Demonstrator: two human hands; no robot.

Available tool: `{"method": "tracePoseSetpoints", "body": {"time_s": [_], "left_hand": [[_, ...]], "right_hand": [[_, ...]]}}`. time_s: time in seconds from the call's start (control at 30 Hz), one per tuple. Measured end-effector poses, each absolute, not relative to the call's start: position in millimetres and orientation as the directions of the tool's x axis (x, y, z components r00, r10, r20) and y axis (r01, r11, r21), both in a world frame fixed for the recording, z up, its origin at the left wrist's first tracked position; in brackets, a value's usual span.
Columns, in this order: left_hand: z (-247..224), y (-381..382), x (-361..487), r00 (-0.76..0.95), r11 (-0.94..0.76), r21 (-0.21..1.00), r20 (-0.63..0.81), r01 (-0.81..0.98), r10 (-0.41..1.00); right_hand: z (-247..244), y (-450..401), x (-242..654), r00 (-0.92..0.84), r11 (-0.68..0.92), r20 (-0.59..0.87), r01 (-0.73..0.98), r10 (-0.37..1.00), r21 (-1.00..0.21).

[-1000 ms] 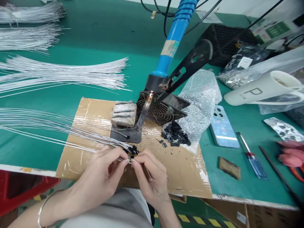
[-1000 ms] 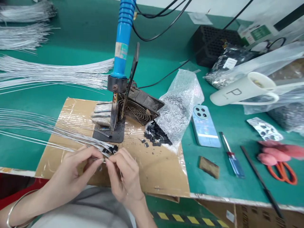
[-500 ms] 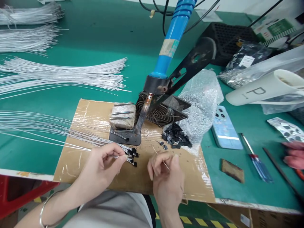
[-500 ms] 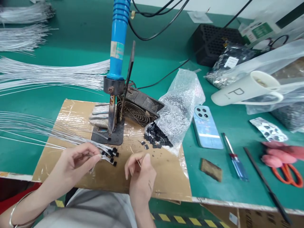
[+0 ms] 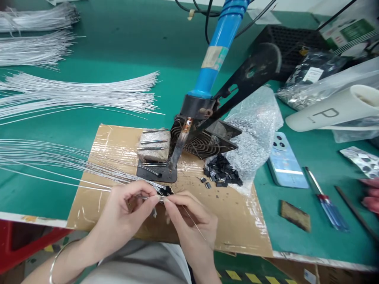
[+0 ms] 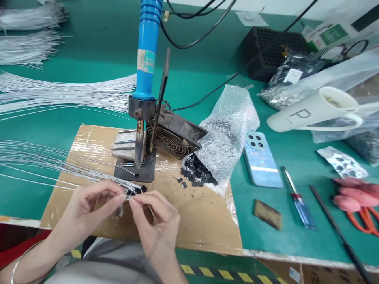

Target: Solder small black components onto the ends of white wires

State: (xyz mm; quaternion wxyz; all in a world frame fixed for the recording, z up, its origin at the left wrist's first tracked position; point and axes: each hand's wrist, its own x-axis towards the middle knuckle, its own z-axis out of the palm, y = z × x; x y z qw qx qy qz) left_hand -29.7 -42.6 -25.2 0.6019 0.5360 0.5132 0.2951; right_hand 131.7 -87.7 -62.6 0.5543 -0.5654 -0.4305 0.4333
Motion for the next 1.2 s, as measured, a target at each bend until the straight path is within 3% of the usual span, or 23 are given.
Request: {"method": "tracePoseSetpoints", "body": {"time_s": [0.3, 0.53, 0.73, 1.2], "left_hand": [[-25, -42, -27, 0.285, 0.269, 0.938, -0.324, 0.218, 0.902], [-20, -40, -23, 0.301, 0.281, 0.932, -0.343, 0.230, 0.890], [-24, -45, -24, 0.291, 0.254, 0.928, -0.332, 0.274, 0.897], [-27, -47, -26, 0.317, 0.165, 0.917, -0.289, 0.364, 0.903]], "right_hand": [[-59, -86, 135, 0.243, -0.014, -0.010, 0.012, 0.970, -1.000], [-56, -85, 131, 0.176, -0.228, -0.300, -0.341, 0.937, -0.912], [-54, -85, 128, 0.154, -0.263, -0.367, -0.456, 0.918, -0.850], [-49, -85, 129, 0.132, -0.334, -0.457, -0.513, 0.880, -0.791]]}}
